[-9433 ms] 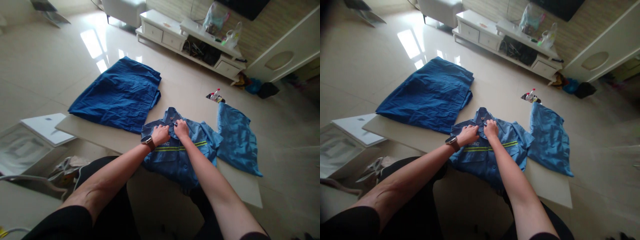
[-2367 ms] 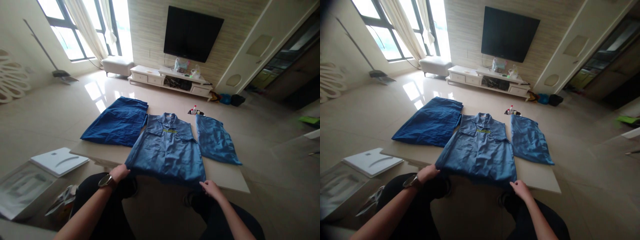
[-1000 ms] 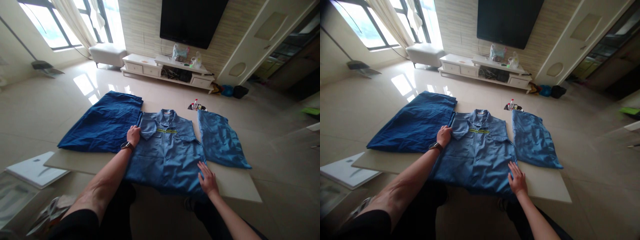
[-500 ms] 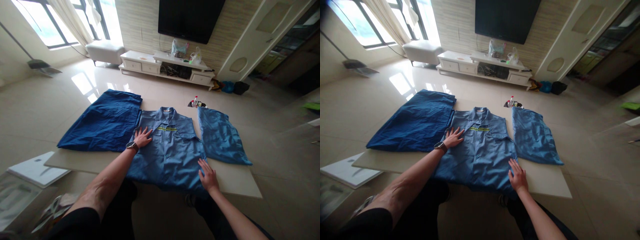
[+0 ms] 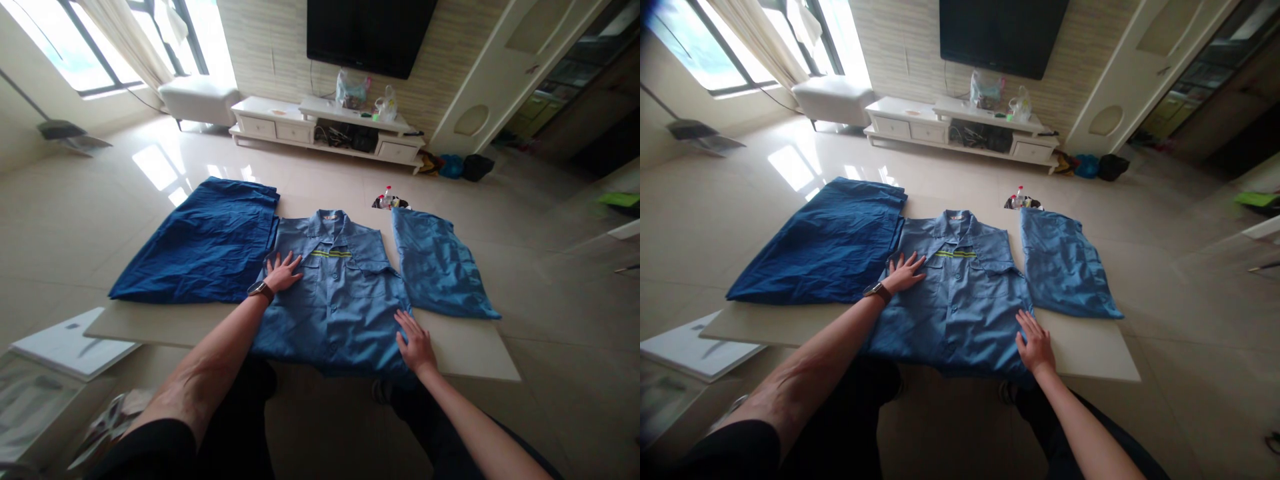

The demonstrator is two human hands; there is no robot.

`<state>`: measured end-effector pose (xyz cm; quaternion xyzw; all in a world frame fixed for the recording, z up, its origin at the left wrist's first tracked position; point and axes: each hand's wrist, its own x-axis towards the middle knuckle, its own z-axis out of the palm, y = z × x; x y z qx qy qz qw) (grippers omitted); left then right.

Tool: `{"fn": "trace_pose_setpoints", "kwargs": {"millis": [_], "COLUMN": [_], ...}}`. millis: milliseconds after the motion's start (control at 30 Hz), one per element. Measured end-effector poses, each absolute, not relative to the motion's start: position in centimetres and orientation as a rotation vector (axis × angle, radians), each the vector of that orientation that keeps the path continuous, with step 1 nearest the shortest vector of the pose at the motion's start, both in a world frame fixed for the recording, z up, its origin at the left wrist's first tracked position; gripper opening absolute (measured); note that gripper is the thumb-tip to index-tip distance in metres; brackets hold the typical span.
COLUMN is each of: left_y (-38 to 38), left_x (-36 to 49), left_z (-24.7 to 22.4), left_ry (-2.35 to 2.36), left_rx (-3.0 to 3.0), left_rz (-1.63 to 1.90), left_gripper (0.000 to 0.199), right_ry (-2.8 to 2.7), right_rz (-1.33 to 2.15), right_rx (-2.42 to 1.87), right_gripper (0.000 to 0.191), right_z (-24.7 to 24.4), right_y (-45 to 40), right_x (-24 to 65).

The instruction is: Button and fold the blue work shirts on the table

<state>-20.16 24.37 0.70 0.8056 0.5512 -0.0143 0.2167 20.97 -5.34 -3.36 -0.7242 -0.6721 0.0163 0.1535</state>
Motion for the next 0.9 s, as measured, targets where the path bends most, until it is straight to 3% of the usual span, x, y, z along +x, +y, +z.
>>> {"fn": "trace_pose_setpoints", "kwargs": {"millis": [533, 900], "left_y": [24.2, 24.1], "left_x": [-19.2, -19.2], "left_z": [2.5, 2.1], "left_ry": [1.676, 1.635], "left_rx": [2.335, 2.333], "left_rz": [0.098, 0.036], "left_gripper": [0.051, 0.058], "right_ry": [-1.935, -1.919], "right_rz": [0.019, 0.043], "right_rx": [-2.064, -2.073], "right_gripper": [0.056, 0.051], "right_z": [-3.5, -3.1], "right_y": [-5.4, -5.4], "right_x": [21.0, 20.8]}}
